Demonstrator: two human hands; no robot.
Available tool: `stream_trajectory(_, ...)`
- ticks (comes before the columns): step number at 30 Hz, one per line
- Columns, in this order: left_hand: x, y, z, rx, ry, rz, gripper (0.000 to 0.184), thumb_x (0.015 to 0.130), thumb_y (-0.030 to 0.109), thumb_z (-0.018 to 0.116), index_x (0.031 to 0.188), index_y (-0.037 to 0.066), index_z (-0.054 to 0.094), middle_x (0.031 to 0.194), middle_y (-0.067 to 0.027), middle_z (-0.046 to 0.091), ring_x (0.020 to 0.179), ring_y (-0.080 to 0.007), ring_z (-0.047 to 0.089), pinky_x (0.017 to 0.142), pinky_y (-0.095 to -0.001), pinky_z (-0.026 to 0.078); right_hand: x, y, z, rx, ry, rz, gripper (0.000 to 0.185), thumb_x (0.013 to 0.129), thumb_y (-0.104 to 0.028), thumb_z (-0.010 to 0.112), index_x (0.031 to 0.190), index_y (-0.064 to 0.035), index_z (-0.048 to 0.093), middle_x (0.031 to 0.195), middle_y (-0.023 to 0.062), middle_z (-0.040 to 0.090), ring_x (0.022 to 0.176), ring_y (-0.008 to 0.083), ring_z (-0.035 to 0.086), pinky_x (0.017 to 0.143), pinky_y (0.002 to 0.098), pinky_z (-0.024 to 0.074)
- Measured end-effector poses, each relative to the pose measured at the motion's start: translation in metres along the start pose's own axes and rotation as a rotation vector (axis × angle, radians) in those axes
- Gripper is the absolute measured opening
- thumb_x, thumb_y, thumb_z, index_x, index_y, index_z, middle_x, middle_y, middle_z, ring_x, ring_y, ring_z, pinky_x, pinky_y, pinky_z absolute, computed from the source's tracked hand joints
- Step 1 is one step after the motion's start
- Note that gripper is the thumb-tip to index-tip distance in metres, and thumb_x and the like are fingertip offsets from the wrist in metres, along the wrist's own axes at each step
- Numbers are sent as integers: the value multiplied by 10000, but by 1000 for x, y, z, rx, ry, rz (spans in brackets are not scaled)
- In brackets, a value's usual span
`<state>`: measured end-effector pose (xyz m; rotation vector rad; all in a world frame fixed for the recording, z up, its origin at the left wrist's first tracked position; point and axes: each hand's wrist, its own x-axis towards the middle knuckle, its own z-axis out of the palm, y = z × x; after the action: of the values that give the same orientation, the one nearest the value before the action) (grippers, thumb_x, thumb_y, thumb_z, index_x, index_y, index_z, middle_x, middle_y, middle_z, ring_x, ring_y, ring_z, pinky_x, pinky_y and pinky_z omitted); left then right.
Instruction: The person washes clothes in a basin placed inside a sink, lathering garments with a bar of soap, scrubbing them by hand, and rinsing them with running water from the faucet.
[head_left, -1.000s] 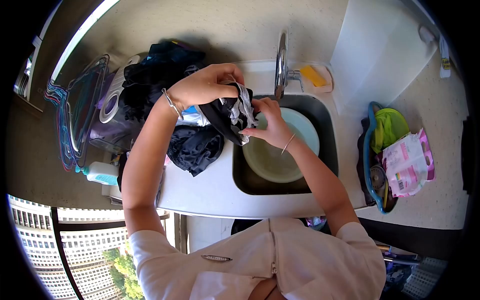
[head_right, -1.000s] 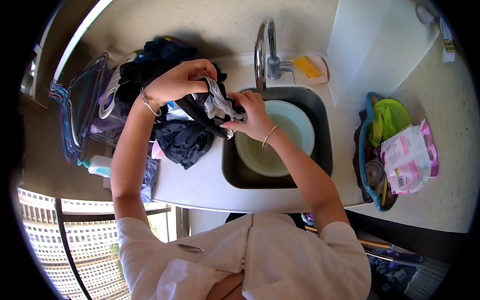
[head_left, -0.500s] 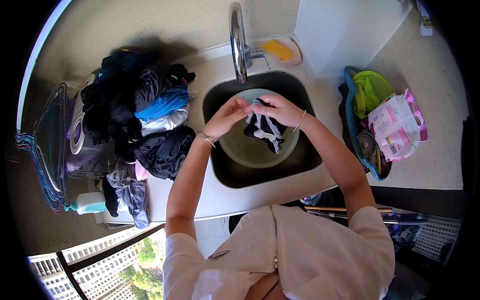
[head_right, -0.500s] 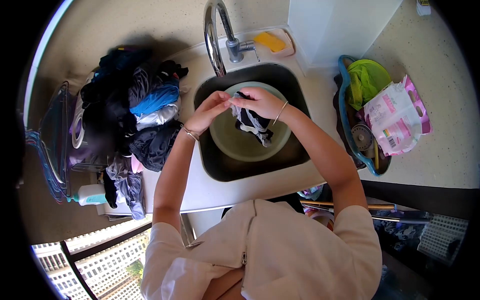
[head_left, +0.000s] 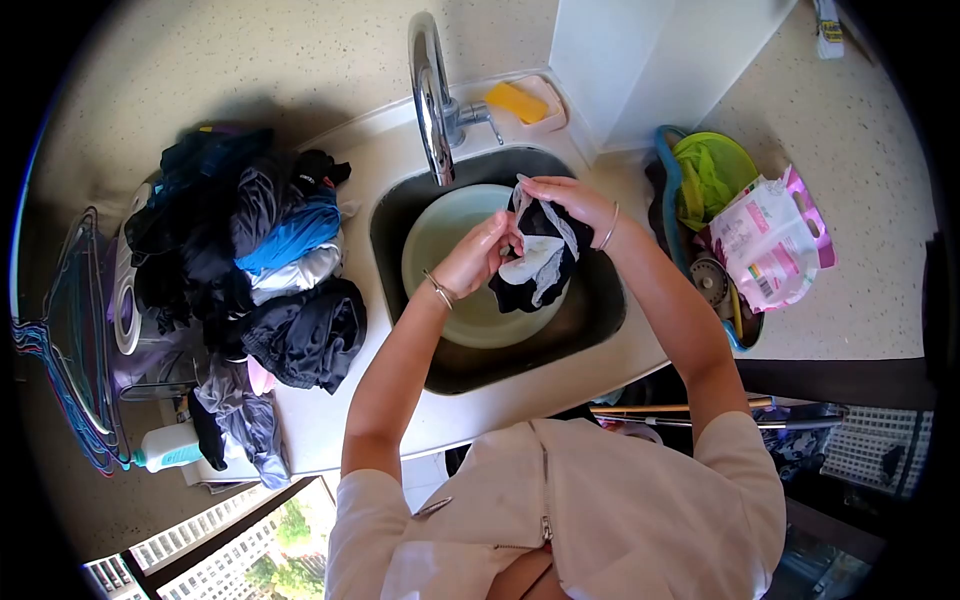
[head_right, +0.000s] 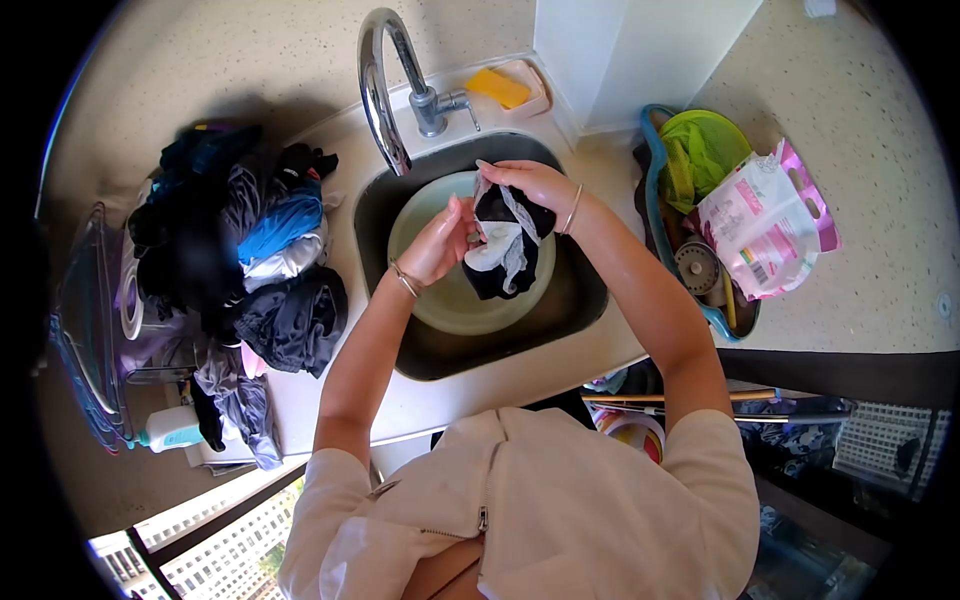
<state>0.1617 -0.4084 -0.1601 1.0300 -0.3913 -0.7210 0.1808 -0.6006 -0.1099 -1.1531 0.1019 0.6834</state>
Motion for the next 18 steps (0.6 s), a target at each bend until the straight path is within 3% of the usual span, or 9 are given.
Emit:
stream_trajectory(2,-1,3,-3,-65,61,-48,442,920,488,382,1016,66,476,789,-33,510,688,-123,465,697,-256,409,4,1,-4,67,-97,18,226,865,-261,588,976,-66,614,830,9,629,719,96,599,668,251,496)
stream_trajectory(3,-3,8,-3,-67,66,-47,442,920,488,382,1016,66,476,789,-33,510,688,-123,465,697,-256,409,4,0,-3,48,-77,39,229,877,-252,568,987,-55,607,842,21,632,731,107,604,675,257,499)
stream_trajectory(5,-9,20,-3,12,167,-247,439,908,494,415,941,68,513,761,-24,512,689,-102,448,709,-238,388,10,2,-2,28,-62,65,233,888,-243,548,998,-44,601,854,34,636,744,119,610,683,262,502)
stream_trajectory(9,-19,28,-22,341,176,-256,426,899,472,459,857,59,555,773,-12,528,717,-91,456,736,-224,376,20,7,5,80,-133,119,246,899,-230,524,1004,-19,592,885,61,639,776,144,621,709,270,503)
stream_trajectory(11,-25,28,-27,399,74,-46,430,894,431,491,1004,26,584,891,-13,562,819,-97,496,796,-245,386,20,5,16,32,-170,71,215,885,-265,551,863,-59,608,779,38,641,656,119,620,608,253,516)
stream_trajectory(12,-28,27,-22,374,161,-4,392,893,389,513,999,18,586,931,-19,566,885,-86,488,846,-251,365,25,5,15,31,-177,74,215,885,-265,551,863,-59,608,779,38,641,656,119,620,608,253,516)
stream_trajectory(14,-30,23,-19,313,239,42,352,892,364,525,981,26,571,952,-24,564,899,-86,483,858,-256,358,33,6,12,-7,-166,107,278,916,-275,488,975,-22,588,955,91,635,804,145,618,726,268,496)
stream_trajectory(17,-32,16,-12,274,400,241,213,878,237,577,962,58,497,957,-27,555,905,-93,481,851,-262,366,42,4,14,21,-233,129,305,926,-303,458,969,-27,580,975,119,633,830,149,612,722,266,494)
stream_trajectory(18,-34,18,-9,355,573,312,232,853,202,613,952,51,467,996,-42,541,916,-100,491,844,-254,384,41,3,24,74,-178,56,294,898,-339,510,854,-59,586,798,30,641,584,71,559,508,222,462)
